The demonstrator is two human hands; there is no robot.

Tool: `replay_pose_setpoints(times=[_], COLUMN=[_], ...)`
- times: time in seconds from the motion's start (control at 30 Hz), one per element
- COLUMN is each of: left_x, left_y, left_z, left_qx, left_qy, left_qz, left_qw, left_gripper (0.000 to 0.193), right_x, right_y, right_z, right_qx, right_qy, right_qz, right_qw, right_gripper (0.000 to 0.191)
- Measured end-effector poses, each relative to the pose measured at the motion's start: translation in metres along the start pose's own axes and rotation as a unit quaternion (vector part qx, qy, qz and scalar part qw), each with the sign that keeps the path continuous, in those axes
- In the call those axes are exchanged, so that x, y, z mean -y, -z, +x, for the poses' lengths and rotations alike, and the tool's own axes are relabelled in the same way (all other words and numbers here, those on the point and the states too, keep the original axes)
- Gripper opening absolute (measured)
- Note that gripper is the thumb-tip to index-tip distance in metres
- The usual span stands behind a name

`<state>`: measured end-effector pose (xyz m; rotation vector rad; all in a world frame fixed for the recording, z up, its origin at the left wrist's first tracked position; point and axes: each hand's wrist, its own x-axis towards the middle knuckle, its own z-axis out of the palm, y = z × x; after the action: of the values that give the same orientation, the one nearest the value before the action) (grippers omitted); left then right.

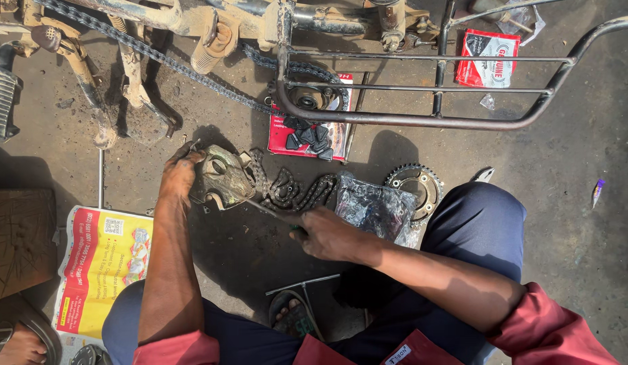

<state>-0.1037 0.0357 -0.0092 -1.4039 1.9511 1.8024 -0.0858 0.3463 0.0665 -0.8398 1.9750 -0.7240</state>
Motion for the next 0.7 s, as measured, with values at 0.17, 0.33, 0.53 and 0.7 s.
replay_pose_setpoints(times=[0.17,0.33,0.53,0.7], left_x=[-0.006,-0.012,-0.002,-0.005], left_y=[-0.005,-0.020,-0.007,-0.001], left_z=[0.002,-0.009,0.001,-0.001], left_qx=[0.002,-0.045,0.019,0.005], left_qy=[-0.013,0.062,0.022,0.030], left_qz=[-0.009,0.019,0.011,0.030], left_qw=[1.000,0.997,1.000,0.999], left_gripper=[0.049,0.067,0.043,0.041], right_x=[0.004,0.005,0.014,0.014], right_y=[-0.008,-0.001,-0.002,0.006], right_z=[-0.012,0.006,-0.024,-0.021], right_qx=[0.013,-0.074,0.021,0.016], right_qy=[-0.005,0.020,0.018,0.012], right_qz=[0.025,0.051,0.002,0.068], right_qw=[1.000,0.996,1.000,0.997], right_gripper=[0.059,0.066,0.057,0.059])
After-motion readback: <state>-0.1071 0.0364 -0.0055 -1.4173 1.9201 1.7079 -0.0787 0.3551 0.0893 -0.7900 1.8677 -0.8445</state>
